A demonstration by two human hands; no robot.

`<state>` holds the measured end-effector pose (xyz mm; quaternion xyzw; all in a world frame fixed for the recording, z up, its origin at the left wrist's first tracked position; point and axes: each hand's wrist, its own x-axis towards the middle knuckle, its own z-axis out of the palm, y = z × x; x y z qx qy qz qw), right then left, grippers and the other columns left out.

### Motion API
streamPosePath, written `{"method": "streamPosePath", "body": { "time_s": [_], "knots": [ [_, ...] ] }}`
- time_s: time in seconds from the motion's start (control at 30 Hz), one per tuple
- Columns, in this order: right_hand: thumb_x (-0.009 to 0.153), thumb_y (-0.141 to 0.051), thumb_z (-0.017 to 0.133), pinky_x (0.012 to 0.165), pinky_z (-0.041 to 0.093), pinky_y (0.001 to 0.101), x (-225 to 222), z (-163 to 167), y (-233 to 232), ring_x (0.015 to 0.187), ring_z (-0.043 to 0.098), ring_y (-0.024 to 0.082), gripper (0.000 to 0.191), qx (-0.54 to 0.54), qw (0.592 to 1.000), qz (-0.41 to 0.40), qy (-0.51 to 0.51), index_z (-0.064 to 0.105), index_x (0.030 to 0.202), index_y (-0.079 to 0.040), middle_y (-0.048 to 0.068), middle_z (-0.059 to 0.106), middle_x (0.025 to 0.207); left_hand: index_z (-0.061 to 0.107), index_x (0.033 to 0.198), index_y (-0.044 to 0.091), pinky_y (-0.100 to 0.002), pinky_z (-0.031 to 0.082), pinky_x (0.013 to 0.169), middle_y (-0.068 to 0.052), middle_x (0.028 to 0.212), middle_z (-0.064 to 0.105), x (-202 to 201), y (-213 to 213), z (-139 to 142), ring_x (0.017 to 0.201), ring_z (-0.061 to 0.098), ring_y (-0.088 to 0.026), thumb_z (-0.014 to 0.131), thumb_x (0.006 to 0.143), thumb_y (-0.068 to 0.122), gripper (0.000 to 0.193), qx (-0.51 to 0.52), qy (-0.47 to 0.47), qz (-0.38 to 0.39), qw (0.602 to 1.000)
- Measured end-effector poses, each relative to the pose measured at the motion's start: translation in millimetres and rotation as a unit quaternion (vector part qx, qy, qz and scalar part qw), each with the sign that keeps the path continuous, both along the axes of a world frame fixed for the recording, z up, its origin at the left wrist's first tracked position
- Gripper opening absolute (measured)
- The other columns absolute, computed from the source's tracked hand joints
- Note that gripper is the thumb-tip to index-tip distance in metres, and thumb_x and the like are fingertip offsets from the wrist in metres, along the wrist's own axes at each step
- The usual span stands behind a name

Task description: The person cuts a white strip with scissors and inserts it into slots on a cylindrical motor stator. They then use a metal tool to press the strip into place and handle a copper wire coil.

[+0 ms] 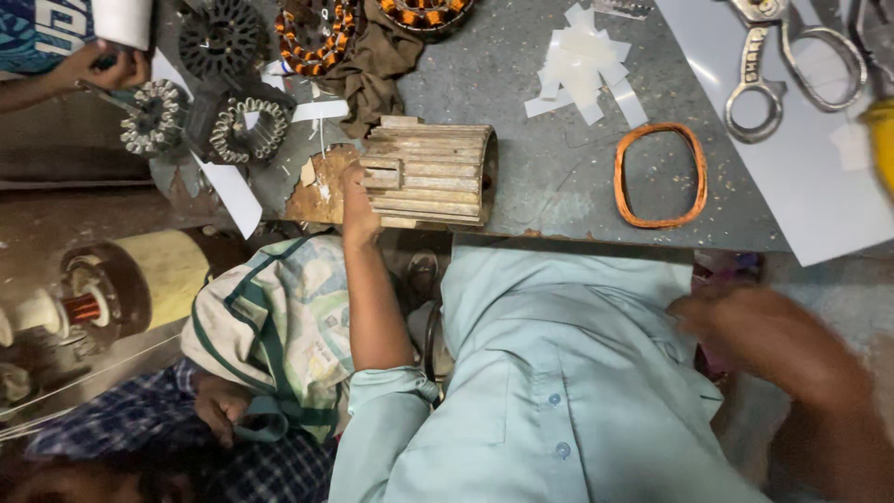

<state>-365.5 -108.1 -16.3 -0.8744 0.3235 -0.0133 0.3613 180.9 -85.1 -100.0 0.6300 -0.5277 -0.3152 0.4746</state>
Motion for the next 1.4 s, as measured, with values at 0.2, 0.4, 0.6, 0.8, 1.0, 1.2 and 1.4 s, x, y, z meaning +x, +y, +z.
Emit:
{"method": "streamPosePath", "body": {
  "time_s": [0.2,0.4,0.6,0.8,1.0,1.2,1.4],
  "knots": [
    [0.095,-0.017,0.079,0.085,0.053,0.0405,60.6,59.6,-64.6,0.099,0.064,0.028,0.019,-0.267,0.937,-0.215,-0.067,0.078,0.111,-0.007,0.010,0.070,0.104,0.072,0.092,0.001,-0.031,0.052,0.079,-0.003,0.094,0.069,-9.6,-7.6,11.9,0.088,0.062,-0.012,0.068,0.084,0.004,0.009,-0.010,-0.008,-0.028,1.000],
    [0.101,-0.024,0.082,0.090,0.053,0.0395,83.6,45.8,-109.9,0.104,0.063,0.029,0.015,-0.319,0.933,-0.165,-0.028,0.078,0.101,-0.010,0.008,0.067,0.103,0.072,0.097,0.000,-0.035,0.054,0.085,-0.009,0.100,0.075,-10.4,-16.8,18.1,0.093,0.070,-0.021,0.064,0.087,0.010,0.017,-0.053,-0.073,-0.049,0.995],
    [0.108,-0.007,0.063,0.091,0.051,0.0349,30.4,30.7,-103.2,0.100,0.064,0.028,0.013,-0.290,0.913,-0.279,-0.068,0.066,0.119,0.001,0.016,0.063,0.114,0.069,0.094,0.001,-0.038,0.050,0.088,-0.010,0.100,0.068,-10.6,-8.9,13.2,0.097,0.063,-0.024,0.066,0.086,0.011,0.014,-0.061,-0.107,-0.002,0.992],
    [0.098,-0.007,0.068,0.096,0.049,0.0469,109.3,53.7,-66.5,0.106,0.064,0.035,0.020,-0.268,0.906,-0.179,-0.274,0.071,0.117,-0.001,0.016,0.069,0.113,0.069,0.089,0.003,-0.037,0.051,0.084,-0.004,0.095,0.069,4.6,-4.1,-2.5,0.091,0.064,-0.020,0.071,0.083,0.011,0.010,-0.042,-0.069,-0.025,0.996],
    [0.086,-0.006,0.070,0.097,0.046,0.0453,198.7,45.7,-61.8,0.098,0.065,0.029,0.024,-0.300,0.928,-0.105,-0.196,0.075,0.109,-0.003,0.011,0.071,0.094,0.069,0.098,0.001,-0.034,0.050,0.090,-0.004,0.105,0.067,17.8,-1.9,3.3,0.100,0.063,-0.019,0.071,0.086,0.007,0.014,-0.027,-0.067,-0.049,0.996],
    [0.094,-0.003,0.071,0.096,0.046,0.0425,180.8,37.4,-75.7,0.092,0.062,0.027,0.011,-0.284,0.918,-0.143,-0.238,0.076,0.103,-0.007,0.008,0.069,0.089,0.073,0.097,0.002,-0.033,0.053,0.092,-0.004,0.109,0.075,7.4,-8.4,32.1,0.102,0.068,-0.018,0.070,0.092,0.007,0.008,-0.051,-0.066,-0.121,0.989],
    [0.085,-0.011,0.071,0.094,0.048,0.0441,145.5,58.9,-82.7,0.096,0.064,0.031,0.014,-0.254,0.943,-0.116,-0.181,0.073,0.098,-0.006,0.010,0.069,0.092,0.069,0.115,0.000,-0.032,0.053,0.094,-0.004,0.112,0.072,10.0,0.9,19.3,0.105,0.065,-0.013,0.072,0.085,0.015,0.034,0.023,-0.051,-0.017,0.998]
  ]
}}
